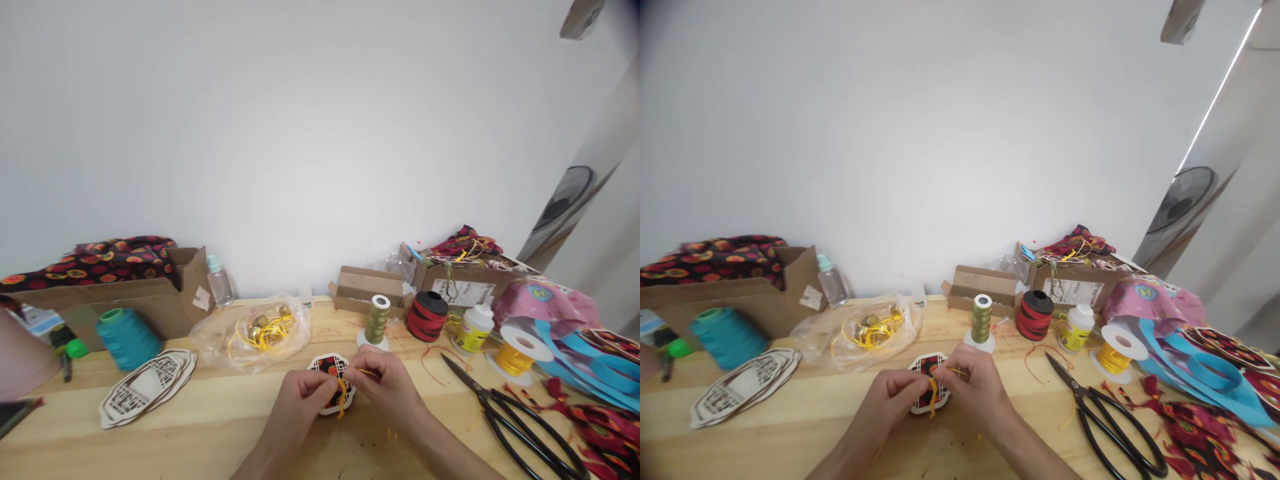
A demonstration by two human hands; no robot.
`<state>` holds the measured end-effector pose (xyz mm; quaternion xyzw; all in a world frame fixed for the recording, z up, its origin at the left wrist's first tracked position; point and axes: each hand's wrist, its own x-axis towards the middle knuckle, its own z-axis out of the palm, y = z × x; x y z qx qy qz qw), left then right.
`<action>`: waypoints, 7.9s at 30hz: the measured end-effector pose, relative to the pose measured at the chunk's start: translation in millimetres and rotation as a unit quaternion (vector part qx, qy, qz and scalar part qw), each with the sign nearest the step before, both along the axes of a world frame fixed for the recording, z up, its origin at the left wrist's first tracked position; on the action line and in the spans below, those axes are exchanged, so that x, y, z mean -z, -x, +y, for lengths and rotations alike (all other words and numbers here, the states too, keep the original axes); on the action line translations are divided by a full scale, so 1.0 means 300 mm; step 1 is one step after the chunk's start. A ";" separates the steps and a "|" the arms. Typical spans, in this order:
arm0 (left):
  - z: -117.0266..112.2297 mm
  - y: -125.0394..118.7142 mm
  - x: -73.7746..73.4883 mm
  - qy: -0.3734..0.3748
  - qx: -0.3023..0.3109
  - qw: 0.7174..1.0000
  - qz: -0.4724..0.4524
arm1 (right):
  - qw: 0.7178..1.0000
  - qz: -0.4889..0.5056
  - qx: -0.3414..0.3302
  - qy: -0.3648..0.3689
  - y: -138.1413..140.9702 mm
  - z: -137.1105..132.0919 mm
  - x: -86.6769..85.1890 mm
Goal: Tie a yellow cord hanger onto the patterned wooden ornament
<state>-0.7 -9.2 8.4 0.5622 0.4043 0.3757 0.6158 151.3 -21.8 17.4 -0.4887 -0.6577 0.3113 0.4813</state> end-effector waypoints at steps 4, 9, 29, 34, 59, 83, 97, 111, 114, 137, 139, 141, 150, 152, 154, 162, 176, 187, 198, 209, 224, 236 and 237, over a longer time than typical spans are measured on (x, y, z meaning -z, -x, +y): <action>0.003 -0.004 -0.004 0.007 0.006 1.000 0.008 | 0.999 -0.017 -0.013 -0.027 -0.005 0.000 0.007; 0.004 -0.009 -0.019 0.046 -0.002 0.999 0.017 | 0.998 -0.013 -0.035 -0.051 -0.004 -0.001 0.006; 0.008 -0.002 -0.004 0.046 -0.030 0.998 -0.029 | 0.999 0.041 0.013 0.023 0.008 0.001 0.007; -0.001 -0.002 -0.010 0.050 0.005 0.999 -0.021 | 0.999 -0.009 0.038 -0.003 0.007 0.007 0.034; -0.002 -0.001 -0.013 0.034 -0.010 0.999 -0.006 | 0.997 0.049 0.046 0.034 0.023 0.000 0.026; -0.004 -0.001 0.002 0.028 -0.036 0.998 -0.046 | 0.994 0.082 0.067 0.021 0.024 -0.004 0.022; 0.002 -0.003 0.013 0.028 -0.014 0.999 -0.021 | 0.993 0.086 0.069 0.045 0.038 -0.005 0.035; 0.002 -0.001 0.018 0.048 -0.013 0.997 -0.054 | 0.993 0.091 0.060 0.052 0.030 -0.001 0.033; 0.000 0.001 0.017 0.050 -0.012 0.997 -0.053 | 0.993 0.089 0.052 0.053 0.030 0.000 0.040; 0.004 0.000 0.020 0.020 -0.027 0.999 -0.026 | 0.991 0.102 0.018 0.082 0.042 -0.009 0.035; 0.005 0.002 0.021 0.013 -0.023 1.000 -0.017 | 0.992 0.099 0.023 0.080 0.040 -0.008 0.035; 0.006 0.004 0.017 0.014 -0.020 1.000 -0.015 | 0.992 0.099 0.029 0.078 0.036 -0.006 0.034; 0.006 0.003 -0.019 0.068 -0.013 0.997 -0.045 | 0.988 0.124 0.035 0.085 0.038 -0.010 0.012; 0.006 0.003 -0.020 0.068 -0.013 0.997 -0.044 | 0.988 0.124 0.034 0.083 0.040 -0.012 0.009; 0.005 0.002 -0.018 0.065 -0.012 0.997 -0.041 | 0.990 0.114 0.037 0.080 0.039 -0.010 0.011; 0.003 0.004 -0.008 0.048 -0.011 0.998 -0.033 | 0.994 0.039 0.076 0.060 0.023 0.002 0.031; 0.012 0.002 0.010 0.062 -0.005 0.998 -0.015 | 0.994 -0.068 0.079 -0.019 0.017 -0.005 0.048; 0.022 0.002 0.017 0.057 -0.030 0.998 -0.026 | 0.995 -0.070 0.077 -0.005 0.012 0.000 0.044; 0.044 0.046 -0.027 0.102 -0.078 0.990 -0.060 | 0.968 0.194 0.023 0.155 0.014 0.011 0.024; 0.029 0.010 0.003 0.061 -0.064 0.996 -0.028 | 0.759 0.512 -0.195 0.351 -0.007 -0.018 -0.022; 0.012 -0.006 0.009 0.064 -0.055 0.995 -0.045 | 0.926 0.230 -0.123 0.273 0.046 -0.021 0.030; 0.019 -0.003 0.014 0.066 -0.020 0.997 -0.046 | 0.994 -0.036 -0.050 0.092 0.043 -0.027 0.063; 0.019 -0.003 0.011 0.069 -0.020 0.996 -0.045 | 0.994 -0.059 -0.045 0.080 0.040 -0.028 0.056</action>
